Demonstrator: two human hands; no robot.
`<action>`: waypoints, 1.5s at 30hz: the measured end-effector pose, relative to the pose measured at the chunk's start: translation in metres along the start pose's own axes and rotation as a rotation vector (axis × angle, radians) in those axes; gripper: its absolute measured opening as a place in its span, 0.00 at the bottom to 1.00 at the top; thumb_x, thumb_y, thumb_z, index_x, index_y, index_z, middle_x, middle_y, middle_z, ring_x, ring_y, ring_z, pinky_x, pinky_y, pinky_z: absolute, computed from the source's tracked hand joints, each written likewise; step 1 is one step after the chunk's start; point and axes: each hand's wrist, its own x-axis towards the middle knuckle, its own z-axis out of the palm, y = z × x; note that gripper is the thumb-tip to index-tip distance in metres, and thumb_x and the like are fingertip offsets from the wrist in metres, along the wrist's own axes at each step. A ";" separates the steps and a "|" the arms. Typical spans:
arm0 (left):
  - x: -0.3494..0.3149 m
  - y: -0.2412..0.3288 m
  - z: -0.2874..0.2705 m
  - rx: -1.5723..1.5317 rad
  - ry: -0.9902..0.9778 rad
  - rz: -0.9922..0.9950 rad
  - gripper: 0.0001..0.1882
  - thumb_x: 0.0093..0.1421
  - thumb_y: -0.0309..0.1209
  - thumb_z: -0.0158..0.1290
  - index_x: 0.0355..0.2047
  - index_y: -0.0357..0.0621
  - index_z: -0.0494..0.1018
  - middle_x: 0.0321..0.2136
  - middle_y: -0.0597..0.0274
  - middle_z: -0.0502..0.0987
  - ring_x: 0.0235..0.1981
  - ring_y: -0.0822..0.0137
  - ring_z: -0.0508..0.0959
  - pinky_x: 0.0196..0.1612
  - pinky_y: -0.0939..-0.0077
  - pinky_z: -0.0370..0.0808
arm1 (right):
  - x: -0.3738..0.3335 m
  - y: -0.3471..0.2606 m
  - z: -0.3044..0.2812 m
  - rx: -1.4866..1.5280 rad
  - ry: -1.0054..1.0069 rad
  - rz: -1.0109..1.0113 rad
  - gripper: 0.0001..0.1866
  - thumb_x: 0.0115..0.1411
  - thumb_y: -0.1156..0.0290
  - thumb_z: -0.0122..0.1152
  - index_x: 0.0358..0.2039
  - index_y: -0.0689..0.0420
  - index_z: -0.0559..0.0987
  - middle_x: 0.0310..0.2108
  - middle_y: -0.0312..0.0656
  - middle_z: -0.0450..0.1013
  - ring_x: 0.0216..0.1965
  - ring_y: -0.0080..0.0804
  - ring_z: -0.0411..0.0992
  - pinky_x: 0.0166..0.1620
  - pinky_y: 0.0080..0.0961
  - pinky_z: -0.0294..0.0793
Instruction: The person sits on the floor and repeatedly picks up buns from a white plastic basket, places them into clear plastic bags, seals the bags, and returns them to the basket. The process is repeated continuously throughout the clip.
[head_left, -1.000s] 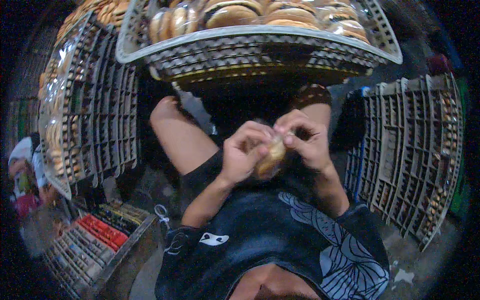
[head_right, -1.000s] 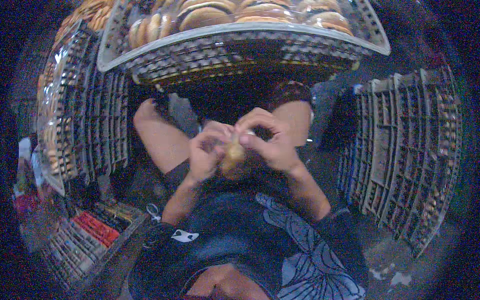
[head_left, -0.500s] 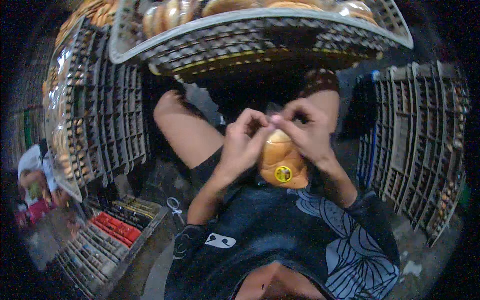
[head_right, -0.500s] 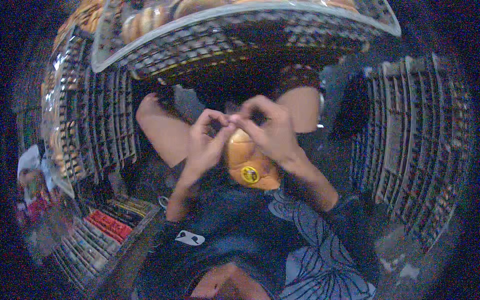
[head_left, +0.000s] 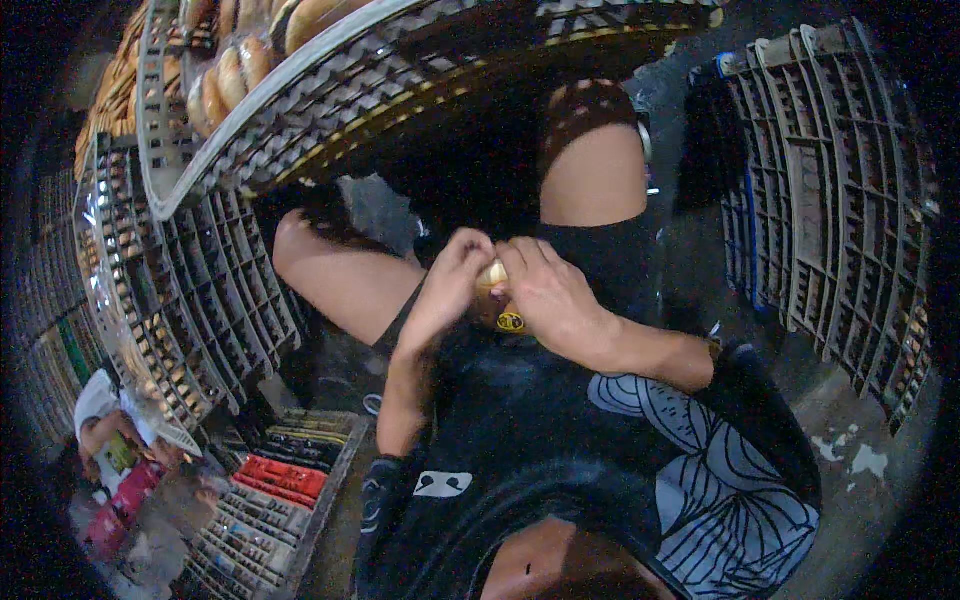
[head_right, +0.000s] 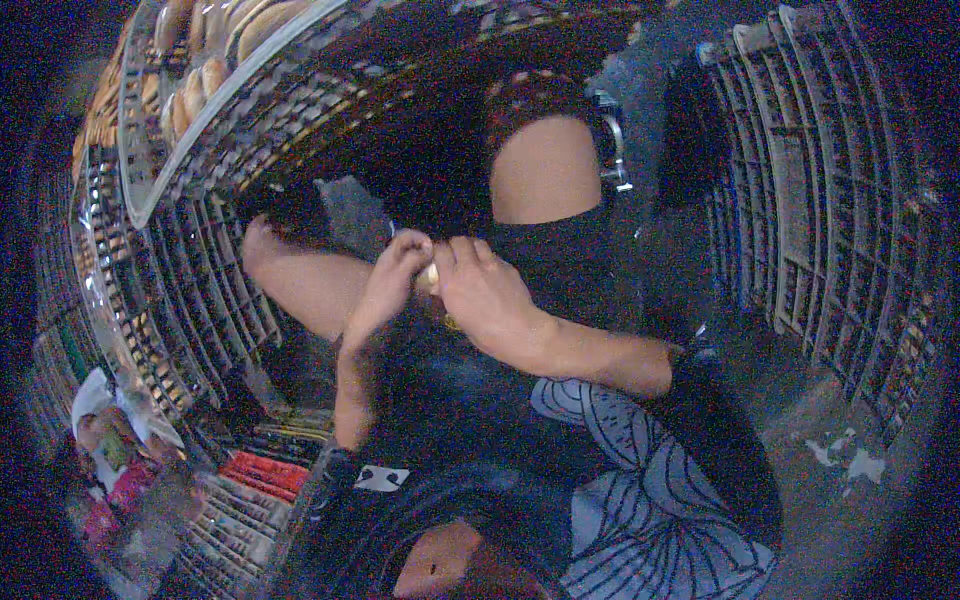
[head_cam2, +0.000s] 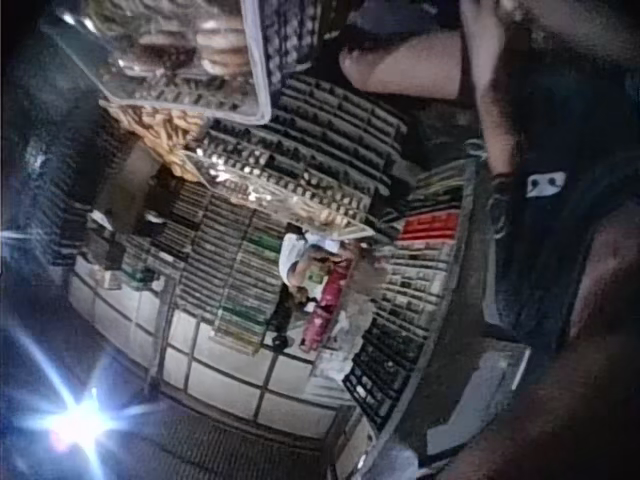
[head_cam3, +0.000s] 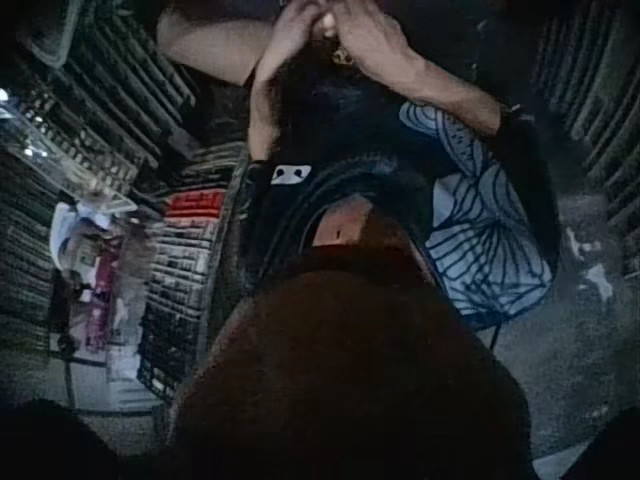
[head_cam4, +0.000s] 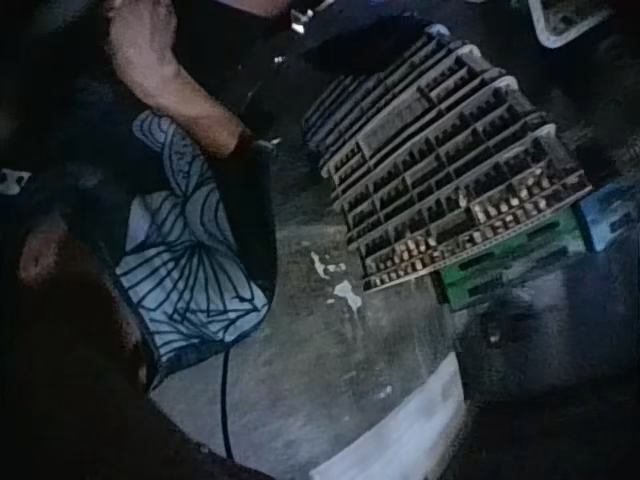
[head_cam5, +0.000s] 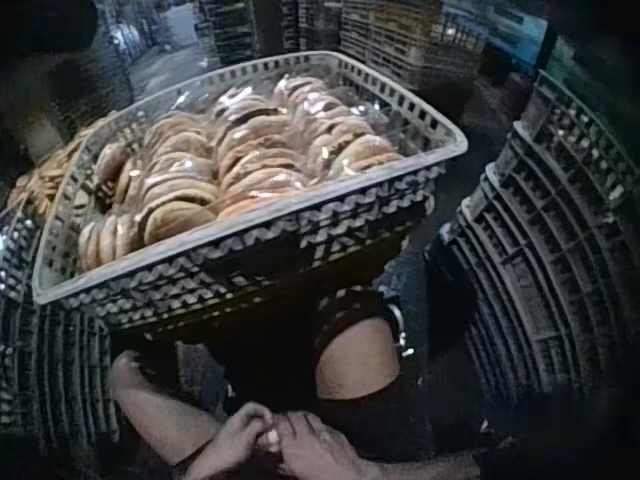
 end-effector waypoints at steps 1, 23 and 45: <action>-0.002 0.005 0.006 -0.119 0.045 -0.097 0.12 0.57 0.32 0.43 0.36 0.36 0.69 0.35 0.53 0.70 0.38 0.60 0.70 0.44 0.74 0.64 | -0.001 0.006 -0.003 0.113 -0.103 0.082 0.18 0.47 0.71 0.54 0.37 0.67 0.68 0.31 0.49 0.65 0.38 0.44 0.65 0.37 0.33 0.69; 0.043 0.034 0.068 -0.348 0.769 0.211 0.17 0.62 0.35 0.35 0.31 0.34 0.69 0.28 0.63 0.71 0.30 0.74 0.70 0.36 0.80 0.68 | -0.070 0.324 0.095 -0.061 0.133 1.131 0.15 0.50 0.61 0.55 0.31 0.62 0.74 0.31 0.53 0.72 0.35 0.50 0.70 0.37 0.39 0.70; 0.017 0.043 0.034 0.204 0.616 1.370 0.11 0.57 0.36 0.43 0.30 0.40 0.66 0.27 0.54 0.70 0.26 0.59 0.72 0.29 0.69 0.71 | 0.086 0.041 -0.093 0.367 -0.459 0.162 0.33 0.45 0.66 0.59 0.49 0.69 0.62 0.45 0.57 0.65 0.45 0.35 0.66 0.45 0.26 0.67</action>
